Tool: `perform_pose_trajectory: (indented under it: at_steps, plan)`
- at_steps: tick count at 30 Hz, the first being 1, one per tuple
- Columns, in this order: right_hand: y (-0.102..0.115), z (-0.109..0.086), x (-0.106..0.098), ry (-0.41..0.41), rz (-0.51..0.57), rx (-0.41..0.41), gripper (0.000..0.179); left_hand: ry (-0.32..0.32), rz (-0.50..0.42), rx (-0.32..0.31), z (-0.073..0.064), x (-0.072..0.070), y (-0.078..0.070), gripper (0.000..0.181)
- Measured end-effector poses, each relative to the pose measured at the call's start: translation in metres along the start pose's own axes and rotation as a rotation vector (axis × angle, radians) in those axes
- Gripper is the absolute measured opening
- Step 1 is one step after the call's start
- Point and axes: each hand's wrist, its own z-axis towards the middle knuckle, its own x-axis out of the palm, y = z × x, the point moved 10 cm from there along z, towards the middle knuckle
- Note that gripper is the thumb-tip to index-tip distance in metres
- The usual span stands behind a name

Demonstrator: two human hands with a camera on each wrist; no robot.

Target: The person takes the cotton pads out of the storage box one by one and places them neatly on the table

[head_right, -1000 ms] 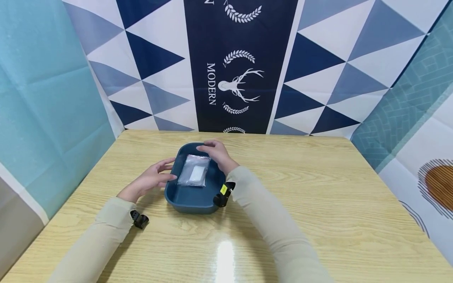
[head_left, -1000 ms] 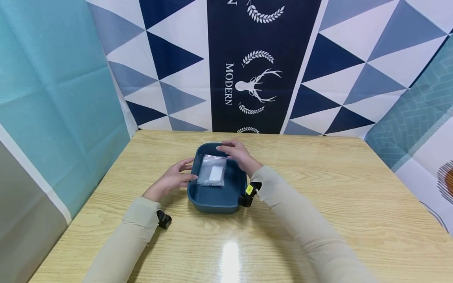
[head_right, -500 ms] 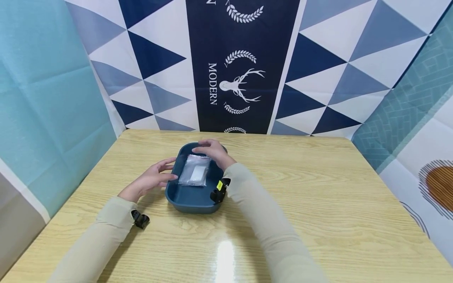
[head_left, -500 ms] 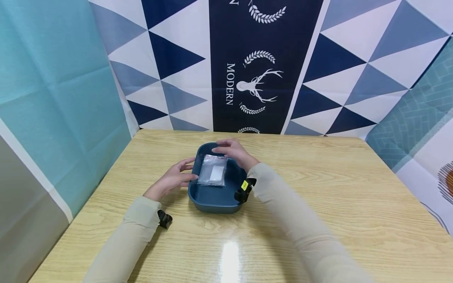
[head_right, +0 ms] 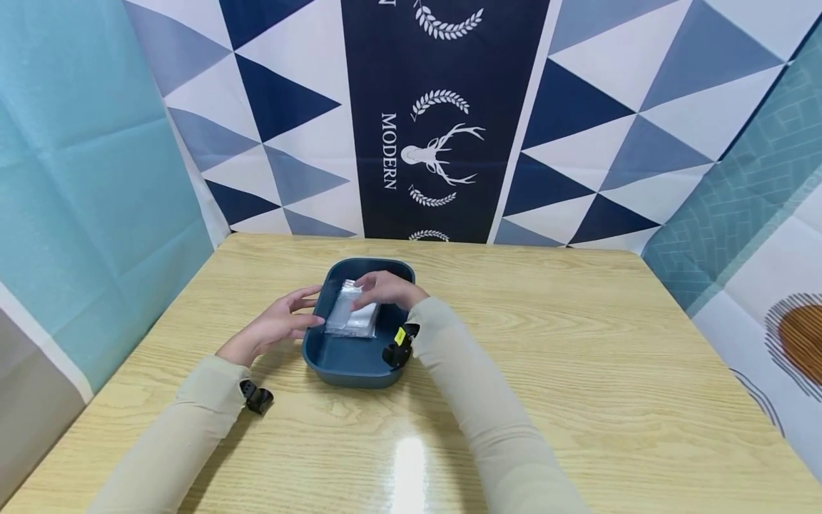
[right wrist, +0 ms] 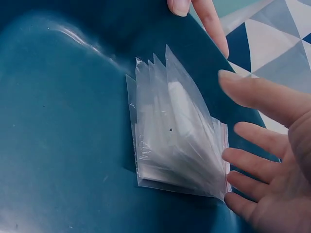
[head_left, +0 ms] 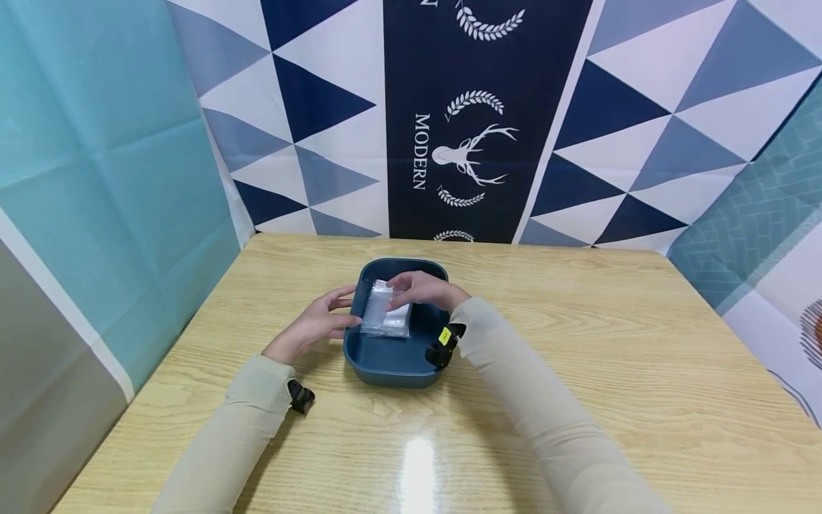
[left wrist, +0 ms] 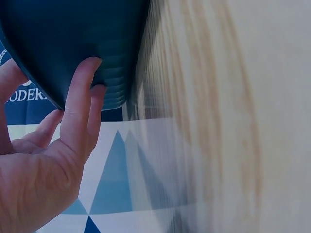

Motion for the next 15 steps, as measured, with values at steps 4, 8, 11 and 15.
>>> perform_pose_trajectory:
  at_steps: [4, 8, 11, 15]
  plan:
    - [-0.002, -0.001, 0.010, 0.095, -0.039, 0.014, 0.066, 0.007, -0.008, 0.004, 0.000, 0.001, -0.001, 0.070]
    - [-0.004, -0.002, 0.016, 0.146, -0.069, 0.030, 0.070, 0.007, -0.012, 0.005, -0.001, 0.002, -0.002, 0.070]
    - [-0.005, -0.001, 0.016, 0.147, -0.091, 0.032, 0.067, 0.001, -0.012, 0.006, -0.002, 0.001, -0.002, 0.070]
    - [-0.004, 0.000, 0.016, 0.138, -0.111, 0.022, 0.063, -0.004, -0.009, 0.007, -0.002, 0.001, -0.003, 0.070]
